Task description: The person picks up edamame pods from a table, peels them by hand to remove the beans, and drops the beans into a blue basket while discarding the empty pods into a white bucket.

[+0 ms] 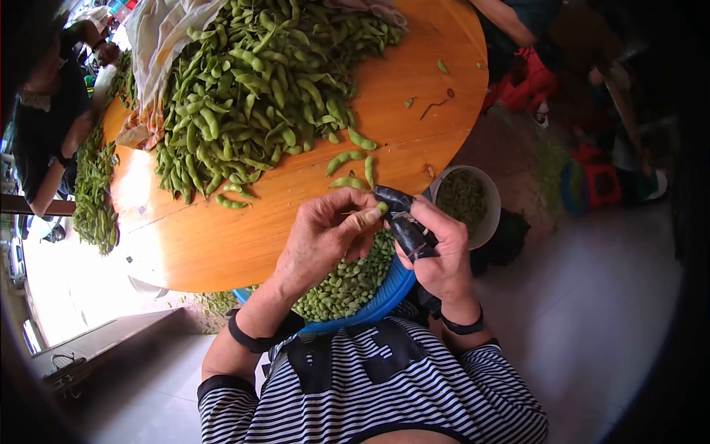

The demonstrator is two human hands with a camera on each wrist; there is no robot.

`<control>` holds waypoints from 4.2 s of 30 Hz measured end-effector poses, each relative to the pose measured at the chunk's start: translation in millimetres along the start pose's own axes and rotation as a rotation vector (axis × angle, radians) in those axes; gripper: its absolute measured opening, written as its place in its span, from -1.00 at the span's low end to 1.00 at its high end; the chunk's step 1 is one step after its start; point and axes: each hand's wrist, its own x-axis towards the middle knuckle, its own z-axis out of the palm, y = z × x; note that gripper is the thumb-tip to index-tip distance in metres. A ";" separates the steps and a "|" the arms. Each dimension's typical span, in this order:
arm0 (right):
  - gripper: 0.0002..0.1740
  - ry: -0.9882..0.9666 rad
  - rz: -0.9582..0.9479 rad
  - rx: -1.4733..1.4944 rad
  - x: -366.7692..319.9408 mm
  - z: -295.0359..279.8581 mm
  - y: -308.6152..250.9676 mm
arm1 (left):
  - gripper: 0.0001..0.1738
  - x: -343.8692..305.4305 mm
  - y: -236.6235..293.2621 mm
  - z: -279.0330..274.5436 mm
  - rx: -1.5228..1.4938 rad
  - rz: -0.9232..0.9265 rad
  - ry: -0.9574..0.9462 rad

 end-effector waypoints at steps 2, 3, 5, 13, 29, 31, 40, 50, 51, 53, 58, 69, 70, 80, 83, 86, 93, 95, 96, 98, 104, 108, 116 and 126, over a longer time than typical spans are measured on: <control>-0.70 -0.010 -0.024 -0.029 0.3 4.7 -0.5 | -0.83 -5.0 -2.9 2.8 -0.025 0.005 0.034; -0.70 -0.023 -0.029 -0.051 -0.6 5.8 -0.7 | -0.83 -7.6 -3.1 2.8 -0.041 0.008 0.068; -0.70 -0.030 -0.029 -0.060 -1.2 7.1 0.3 | -0.85 -8.8 -8.8 0.4 -0.073 0.024 0.075; -0.71 -0.075 -0.039 -0.030 3.2 2.7 6.8 | -0.88 -10.9 -23.5 -1.3 -0.136 0.082 0.099; -0.57 0.063 -0.259 -0.466 -6.8 15.9 -3.9 | -0.80 -17.9 -19.7 2.2 0.761 0.678 0.315; -0.56 0.068 -0.282 -0.472 -10.8 21.2 -6.5 | -0.77 -22.9 -17.2 0.5 0.587 0.407 0.234; -0.59 -0.043 -0.169 -0.239 -8.5 13.8 10.2 | -0.72 -27.2 -11.1 -5.5 0.145 -0.090 -0.012; -0.74 0.032 -0.166 -0.372 -23.5 -25.8 10.8 | -0.79 -27.2 -2.4 -9.2 0.729 0.308 -0.167; -0.76 0.033 -0.167 -0.381 -25.6 -42.8 7.9 | -0.75 -29.2 3.4 -12.8 0.763 0.270 -0.293; -0.74 0.012 0.001 -0.604 -30.4 -78.3 6.9 | -0.65 -28.8 6.9 -18.3 0.715 0.277 -0.361; -0.63 0.131 0.008 -0.848 -31.9 -93.1 19.4 | -0.64 10.0 14.0 -22.3 1.105 0.499 0.165; -0.56 -0.019 -0.145 -0.234 -0.8 -11.2 7.6 | -0.86 4.9 -13.2 -18.7 0.664 0.392 0.104; -0.56 -0.021 -0.145 -0.234 -1.3 -7.6 7.8 | -0.86 -1.2 -15.7 -16.8 0.663 0.391 0.107; -0.61 -0.112 -0.059 -0.088 -7.5 2.2 6.6 | -0.85 -21.3 -23.6 -7.7 0.033 -0.038 0.109; -0.58 -0.086 0.011 0.007 -7.6 4.7 0.8 | -0.85 -22.5 -23.2 -8.3 0.010 -0.011 0.097; -0.54 -0.066 -0.015 -0.026 -7.5 4.5 2.7 | -0.86 -22.8 -23.9 -7.5 0.012 -0.005 0.098; -0.62 -0.103 -0.145 -0.197 -4.3 0.7 19.4 | -0.88 -20.5 -26.1 -5.5 0.011 0.012 0.121; -0.67 -0.075 -0.207 -0.232 -3.5 -3.1 22.2 | -0.90 -20.0 -26.9 -6.5 0.014 0.010 0.108; -0.70 -0.183 -0.099 0.026 -3.4 -7.7 22.3 | -0.91 -20.0 -27.1 -7.5 -0.144 -0.031 0.045; -0.72 -0.286 0.012 0.284 -5.5 -10.6 23.0 | -0.93 -21.3 -28.0 -8.7 -0.302 -0.075 -0.018; -0.73 -0.262 0.156 0.606 -10.2 -9.9 23.0 | -0.93 -24.7 -35.0 -5.5 -0.542 -0.139 -0.130; -0.71 -0.147 -0.029 -0.054 -11.9 -0.2 12.2 | -0.88 -26.0 -31.5 11.5 -0.286 0.038 0.004; -0.63 0.012 -0.137 -0.231 -18.0 9.1 16.7 | -0.78 -26.5 -32.6 -0.6 0.251 0.072 0.041; -0.50 0.214 -0.370 -0.540 -25.6 39.0 18.8 | -0.76 -20.3 -43.8 4.8 -0.140 0.046 0.042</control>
